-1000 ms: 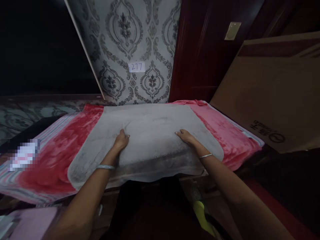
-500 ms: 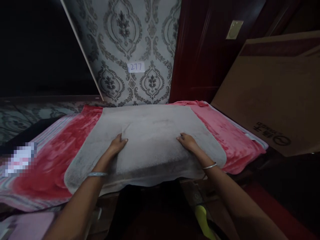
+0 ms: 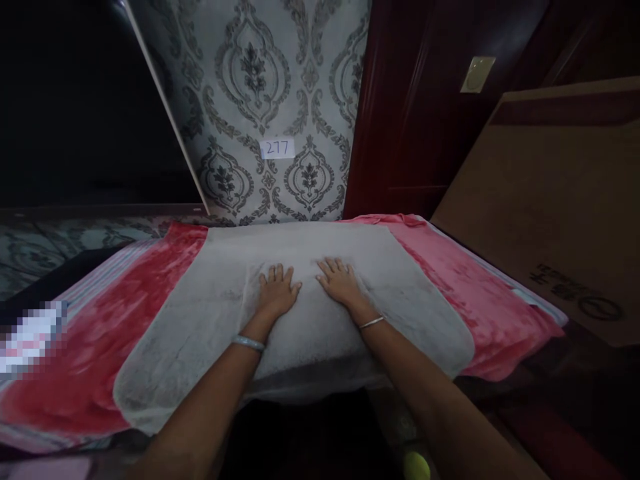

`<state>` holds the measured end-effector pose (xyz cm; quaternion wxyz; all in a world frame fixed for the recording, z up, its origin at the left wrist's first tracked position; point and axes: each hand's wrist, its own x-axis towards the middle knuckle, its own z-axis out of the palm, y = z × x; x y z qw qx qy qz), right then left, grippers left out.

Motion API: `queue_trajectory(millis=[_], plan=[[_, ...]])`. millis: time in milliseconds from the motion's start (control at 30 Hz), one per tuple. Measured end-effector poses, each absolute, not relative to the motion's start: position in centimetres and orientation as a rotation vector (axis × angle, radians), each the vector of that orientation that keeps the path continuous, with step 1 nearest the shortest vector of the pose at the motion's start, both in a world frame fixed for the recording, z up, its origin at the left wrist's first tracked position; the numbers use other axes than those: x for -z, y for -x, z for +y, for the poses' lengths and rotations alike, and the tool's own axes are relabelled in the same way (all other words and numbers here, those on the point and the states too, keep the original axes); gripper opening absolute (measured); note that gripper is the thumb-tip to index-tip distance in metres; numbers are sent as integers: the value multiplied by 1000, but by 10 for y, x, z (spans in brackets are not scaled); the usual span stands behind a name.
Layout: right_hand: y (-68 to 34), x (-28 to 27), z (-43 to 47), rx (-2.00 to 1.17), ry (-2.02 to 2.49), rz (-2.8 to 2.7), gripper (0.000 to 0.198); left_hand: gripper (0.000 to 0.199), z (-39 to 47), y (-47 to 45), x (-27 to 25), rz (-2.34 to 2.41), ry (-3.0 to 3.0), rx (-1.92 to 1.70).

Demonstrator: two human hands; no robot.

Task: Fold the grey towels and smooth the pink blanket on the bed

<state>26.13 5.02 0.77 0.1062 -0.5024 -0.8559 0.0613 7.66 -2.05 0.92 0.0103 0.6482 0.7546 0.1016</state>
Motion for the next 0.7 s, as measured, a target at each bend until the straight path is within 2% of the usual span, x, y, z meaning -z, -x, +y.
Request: queue_trajectory(millis=[233, 433, 700], plan=[[-253, -13, 51, -185, 1558, -2511, 57, 66, -23, -79, -13, 2459, -2027, -136], [-223, -18, 42, -140, 1256, -2663, 56, 64, -24, -79, -13, 2469, -2045, -130], [-231, -7, 53, -211, 1254, -2670, 57, 66, -22, -69, -19, 2420, -2051, -91]])
